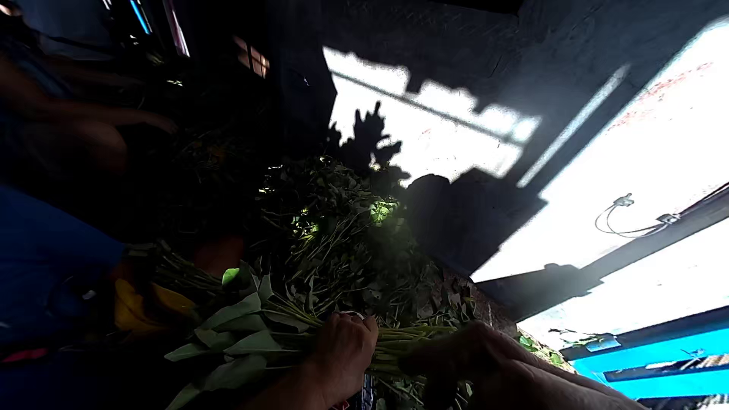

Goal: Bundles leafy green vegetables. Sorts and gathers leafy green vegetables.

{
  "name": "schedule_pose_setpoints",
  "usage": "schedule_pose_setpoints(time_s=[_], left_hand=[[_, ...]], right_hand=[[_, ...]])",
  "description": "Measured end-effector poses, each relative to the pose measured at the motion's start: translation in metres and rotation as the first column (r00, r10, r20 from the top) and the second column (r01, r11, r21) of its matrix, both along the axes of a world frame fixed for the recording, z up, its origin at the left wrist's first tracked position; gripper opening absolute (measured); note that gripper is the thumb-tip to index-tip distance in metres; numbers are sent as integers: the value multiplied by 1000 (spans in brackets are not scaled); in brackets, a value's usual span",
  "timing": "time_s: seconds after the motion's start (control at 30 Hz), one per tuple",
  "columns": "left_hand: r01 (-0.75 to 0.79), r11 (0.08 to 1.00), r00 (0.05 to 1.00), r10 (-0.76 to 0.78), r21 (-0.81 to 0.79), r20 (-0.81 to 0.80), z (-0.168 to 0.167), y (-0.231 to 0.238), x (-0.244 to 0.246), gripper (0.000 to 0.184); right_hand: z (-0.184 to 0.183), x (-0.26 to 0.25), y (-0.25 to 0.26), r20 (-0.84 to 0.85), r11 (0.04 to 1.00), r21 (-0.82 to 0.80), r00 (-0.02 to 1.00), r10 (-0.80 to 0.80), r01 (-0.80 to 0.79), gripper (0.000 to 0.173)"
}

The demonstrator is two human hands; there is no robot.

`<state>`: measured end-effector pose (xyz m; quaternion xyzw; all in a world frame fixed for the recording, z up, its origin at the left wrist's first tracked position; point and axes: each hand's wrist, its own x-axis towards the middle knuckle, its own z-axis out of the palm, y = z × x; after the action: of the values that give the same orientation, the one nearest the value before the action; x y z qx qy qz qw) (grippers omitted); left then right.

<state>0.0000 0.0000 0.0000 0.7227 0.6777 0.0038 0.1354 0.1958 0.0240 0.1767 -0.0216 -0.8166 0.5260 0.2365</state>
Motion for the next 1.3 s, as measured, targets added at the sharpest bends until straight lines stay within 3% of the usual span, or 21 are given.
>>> schedule_pose_setpoints(time_s=[0.13,0.2,0.3,0.5,0.67,0.77,0.9,1.0,1.1,1.13,1.2,1.23,1.27,1.3], left_hand=[[32,999,998,-32,-11,-49,-4,-7,3,51],[61,988,993,-46,143,-106,-18,-10,3,52],[107,885,986,-34,452,-166,-39,-18,1,43],[99,731,992,-20,675,-123,-53,-37,-4,15],[115,722,993,-105,683,-56,-45,-57,-10,18],[79,721,990,-139,689,32,-43,-64,-15,17],[31,712,979,-164,702,123,-44,-71,-21,14],[-18,675,967,-176,737,185,-50,-71,-25,16],[-133,685,947,-125,717,295,-50,-59,-35,26],[-189,703,937,-79,685,340,-46,-53,-37,34],[-309,776,908,68,550,413,-35,-37,-43,54],[-356,822,890,154,444,428,-29,-27,-45,60],[-389,879,867,248,276,432,-19,-17,-49,62],[-393,917,847,330,73,416,-8,-6,-53,64]], right_hand=[[-5,-37,32,18,964,-219,988,-152,152,24],[-5,-63,48,30,932,-260,966,-255,254,23],[-14,-98,78,49,872,-348,935,-350,345,25],[-70,-129,147,348,712,-377,803,-484,592,27],[-130,-131,157,484,602,-555,811,-328,575,27],[-168,-120,159,521,611,-598,831,-197,519,28],[-215,-104,147,556,440,-733,830,-55,519,31],[-248,-85,134,441,307,-857,897,23,414,36],[-281,-61,126,218,187,-959,976,-7,215,32],[-288,-50,118,192,227,-952,978,-79,205,25],[-289,-25,85,185,436,-853,947,-263,288,20],[-278,-25,64,194,365,-873,916,-350,324,20],[-269,-32,47,205,237,-914,880,-429,328,24],[-264,-38,34,181,175,-940,865,-468,292,25]])
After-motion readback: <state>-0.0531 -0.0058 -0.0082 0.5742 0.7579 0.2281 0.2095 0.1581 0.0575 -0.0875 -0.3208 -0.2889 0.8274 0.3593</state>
